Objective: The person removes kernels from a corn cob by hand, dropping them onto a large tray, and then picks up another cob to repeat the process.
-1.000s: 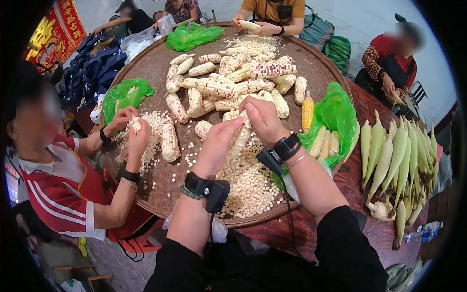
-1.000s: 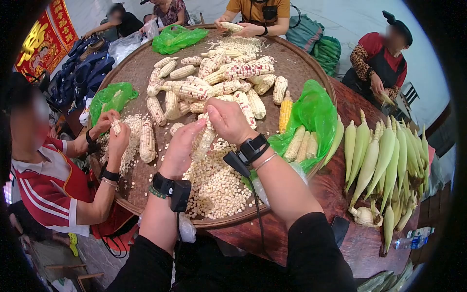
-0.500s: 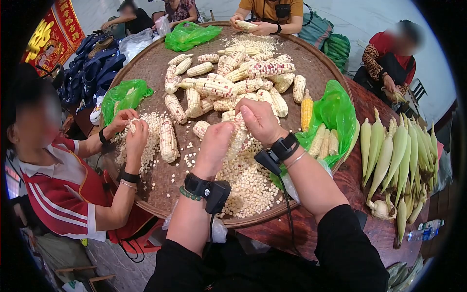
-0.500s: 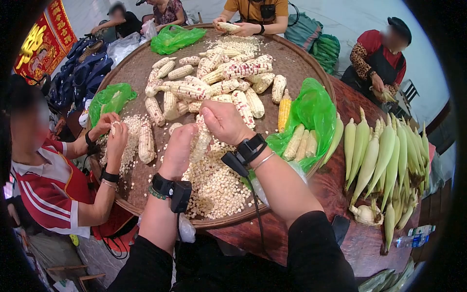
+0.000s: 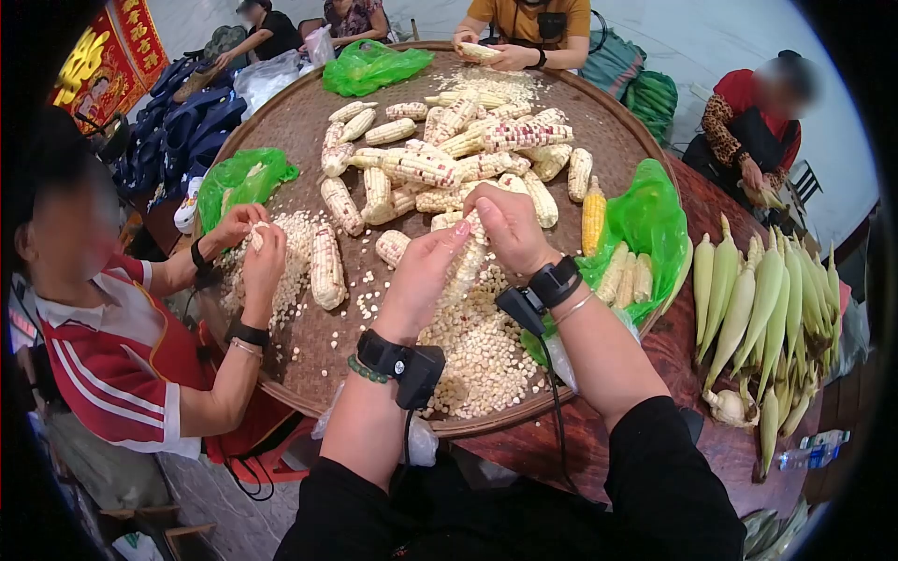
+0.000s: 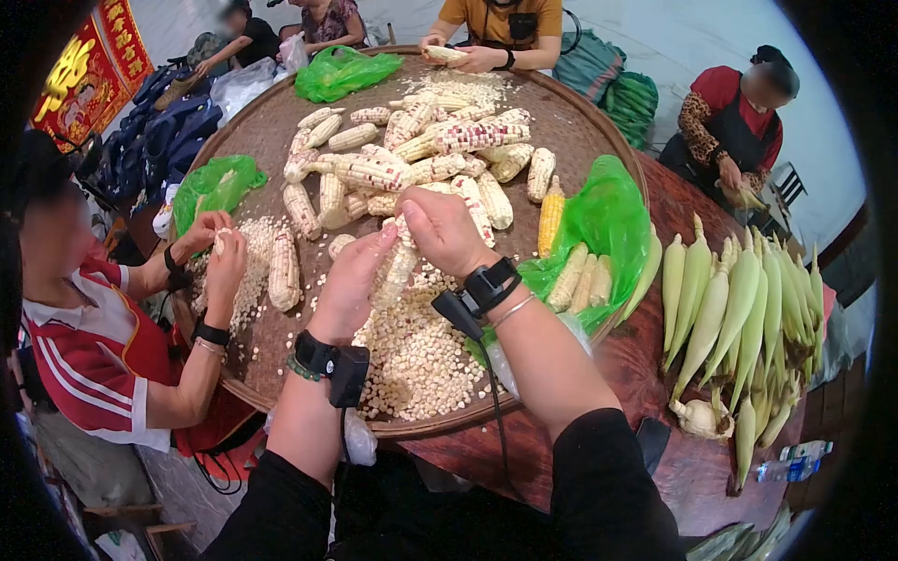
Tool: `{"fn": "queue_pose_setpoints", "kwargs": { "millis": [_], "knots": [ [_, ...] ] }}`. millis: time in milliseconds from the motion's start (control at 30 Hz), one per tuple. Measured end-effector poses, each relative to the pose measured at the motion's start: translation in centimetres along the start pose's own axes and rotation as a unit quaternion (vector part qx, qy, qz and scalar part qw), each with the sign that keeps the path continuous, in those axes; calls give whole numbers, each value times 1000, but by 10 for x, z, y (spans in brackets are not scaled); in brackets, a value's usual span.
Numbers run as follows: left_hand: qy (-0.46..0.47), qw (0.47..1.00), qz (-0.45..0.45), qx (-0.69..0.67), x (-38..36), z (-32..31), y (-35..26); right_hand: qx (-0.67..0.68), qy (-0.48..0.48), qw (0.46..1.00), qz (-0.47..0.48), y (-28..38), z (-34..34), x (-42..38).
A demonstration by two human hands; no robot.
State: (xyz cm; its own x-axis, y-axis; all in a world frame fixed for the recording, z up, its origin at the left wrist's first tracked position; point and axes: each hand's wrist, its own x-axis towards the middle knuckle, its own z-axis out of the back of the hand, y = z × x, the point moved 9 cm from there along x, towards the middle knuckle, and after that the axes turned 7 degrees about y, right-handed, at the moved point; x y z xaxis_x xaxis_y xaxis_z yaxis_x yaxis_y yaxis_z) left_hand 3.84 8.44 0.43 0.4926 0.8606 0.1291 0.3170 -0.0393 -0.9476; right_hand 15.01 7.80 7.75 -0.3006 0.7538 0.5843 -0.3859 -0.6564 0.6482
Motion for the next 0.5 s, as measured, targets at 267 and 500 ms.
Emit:
{"fn": "queue_pose_setpoints", "kwargs": {
  "millis": [267, 500],
  "knots": [
    [7, 999, 34, 19, -2, 8, 9, 2, 0, 1000, 2, 3, 3, -1],
    [-41, 998, 40, 6, 0, 19, 19, 2, 2, 999, 34, 10, 1, 0]
  ]
}}
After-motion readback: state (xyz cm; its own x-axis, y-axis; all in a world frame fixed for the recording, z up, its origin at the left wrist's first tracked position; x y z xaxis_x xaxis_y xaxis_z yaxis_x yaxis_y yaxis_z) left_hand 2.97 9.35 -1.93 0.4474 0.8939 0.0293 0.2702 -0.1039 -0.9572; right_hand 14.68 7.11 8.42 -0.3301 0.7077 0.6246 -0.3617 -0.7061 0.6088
